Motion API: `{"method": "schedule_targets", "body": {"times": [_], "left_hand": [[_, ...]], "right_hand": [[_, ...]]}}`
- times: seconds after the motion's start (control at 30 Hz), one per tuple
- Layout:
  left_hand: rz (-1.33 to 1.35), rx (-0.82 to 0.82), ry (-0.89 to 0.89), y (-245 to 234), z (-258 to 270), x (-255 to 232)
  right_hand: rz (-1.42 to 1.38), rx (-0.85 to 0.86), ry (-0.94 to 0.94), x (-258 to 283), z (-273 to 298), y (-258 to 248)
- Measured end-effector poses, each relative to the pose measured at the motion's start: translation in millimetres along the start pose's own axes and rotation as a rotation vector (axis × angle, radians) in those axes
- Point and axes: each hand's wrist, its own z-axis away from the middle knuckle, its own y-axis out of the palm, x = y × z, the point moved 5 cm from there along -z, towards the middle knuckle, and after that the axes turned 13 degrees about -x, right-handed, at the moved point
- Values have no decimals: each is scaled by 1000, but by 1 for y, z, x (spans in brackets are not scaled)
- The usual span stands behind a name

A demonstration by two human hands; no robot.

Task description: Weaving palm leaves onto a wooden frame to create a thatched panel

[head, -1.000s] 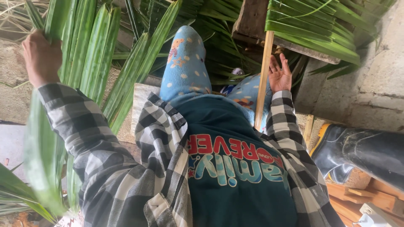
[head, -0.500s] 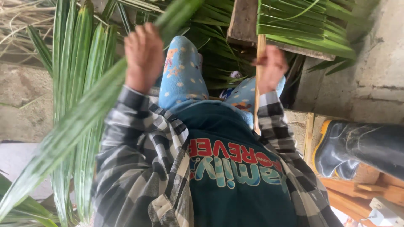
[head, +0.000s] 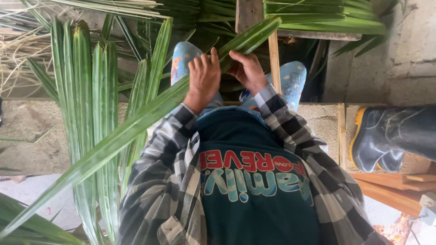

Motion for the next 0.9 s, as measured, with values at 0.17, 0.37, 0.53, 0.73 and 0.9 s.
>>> {"method": "schedule_targets", "body": {"times": [0.17, 0.37, 0.53, 0.73, 0.9], "left_hand": [[910, 909, -409, -55, -35, 46], [974, 1117, -562, -7, 41, 126], [1008, 864, -644, -2, 47, 144], [723, 556, -503, 3, 25, 148], [802, 524, -482, 5, 21, 116]], "right_hand": [[-15, 18, 62, 8, 36, 16], [42, 190, 80, 9, 46, 16], [64, 248, 95, -4, 15, -25], [68, 207, 147, 17, 49, -4], [5, 93, 157, -57, -53, -102]]}}
